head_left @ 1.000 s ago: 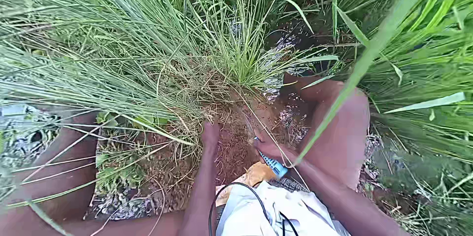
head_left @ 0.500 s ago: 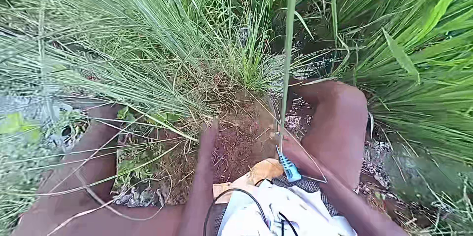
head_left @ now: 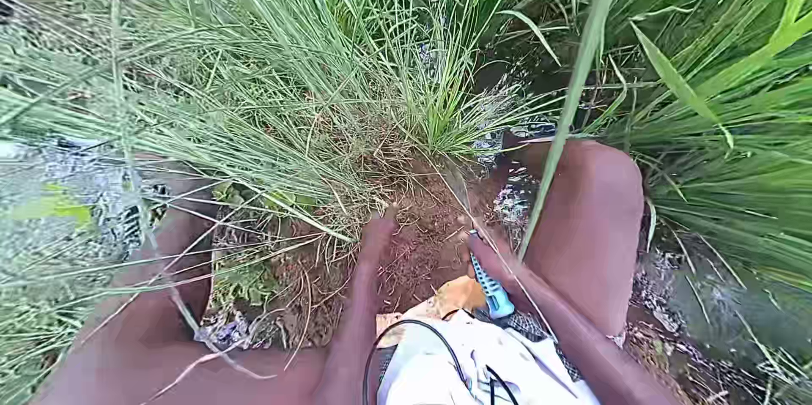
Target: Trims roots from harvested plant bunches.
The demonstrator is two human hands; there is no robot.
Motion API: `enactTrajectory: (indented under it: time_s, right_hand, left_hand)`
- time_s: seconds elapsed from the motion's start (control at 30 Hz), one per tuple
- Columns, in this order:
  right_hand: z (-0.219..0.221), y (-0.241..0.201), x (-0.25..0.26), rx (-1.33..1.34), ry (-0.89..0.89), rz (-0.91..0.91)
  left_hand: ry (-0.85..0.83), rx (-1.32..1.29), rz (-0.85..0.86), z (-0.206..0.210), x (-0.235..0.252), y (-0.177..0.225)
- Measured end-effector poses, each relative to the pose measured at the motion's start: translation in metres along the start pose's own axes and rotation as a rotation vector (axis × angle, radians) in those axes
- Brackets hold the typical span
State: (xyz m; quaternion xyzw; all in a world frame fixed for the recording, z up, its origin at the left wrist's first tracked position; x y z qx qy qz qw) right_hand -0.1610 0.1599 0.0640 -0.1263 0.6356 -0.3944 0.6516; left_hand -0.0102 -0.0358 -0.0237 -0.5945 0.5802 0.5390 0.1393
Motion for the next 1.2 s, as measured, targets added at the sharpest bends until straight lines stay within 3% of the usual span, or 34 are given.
enactTrajectory:
  time_s: [0.13, 0.4, 0.7, 0.97, 1.07, 1.13, 1.2]
  right_hand:
    - [-0.001, 0.002, -0.001, -0.03, -0.004, 0.003]
    - [0.002, 0.004, 0.002, -0.056, -0.018, 0.015]
    - [0.004, 0.002, 0.002, -0.078, -0.006, -0.037]
    - [0.011, -0.004, -0.002, -0.08, 0.039, -0.088]
    - [0.013, -0.003, 0.0, -0.12, 0.029, -0.105]
    - [0.012, -0.002, -0.002, -0.148, 0.036, -0.094]
    - [0.014, -0.003, 0.0, -0.177, 0.021, -0.086]
  left_hand:
    - [0.019, -0.21, 0.047, 0.026, 0.001, -0.004]
    - [0.05, -0.312, 0.014, 0.036, 0.0, -0.008]
    - [-0.057, -0.019, 0.033, 0.025, -0.02, 0.024]
    - [-0.157, 0.217, 0.215, -0.041, -0.108, 0.059]
    - [-0.047, 0.222, 0.323, -0.074, -0.141, 0.048]
    - [-0.026, 0.138, 0.239, -0.09, -0.147, 0.014]
    - [-0.022, -0.042, 0.007, -0.107, -0.156, -0.022]
Point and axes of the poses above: each hand's wrist, its own x-axis towards the middle knuckle, its own z-axis out of the palm, y = z × x, the point moved 7 cm from there along x, towards the middle knuckle, and after that the axes turned 8 degrees about -y, right-handed, at the moved point
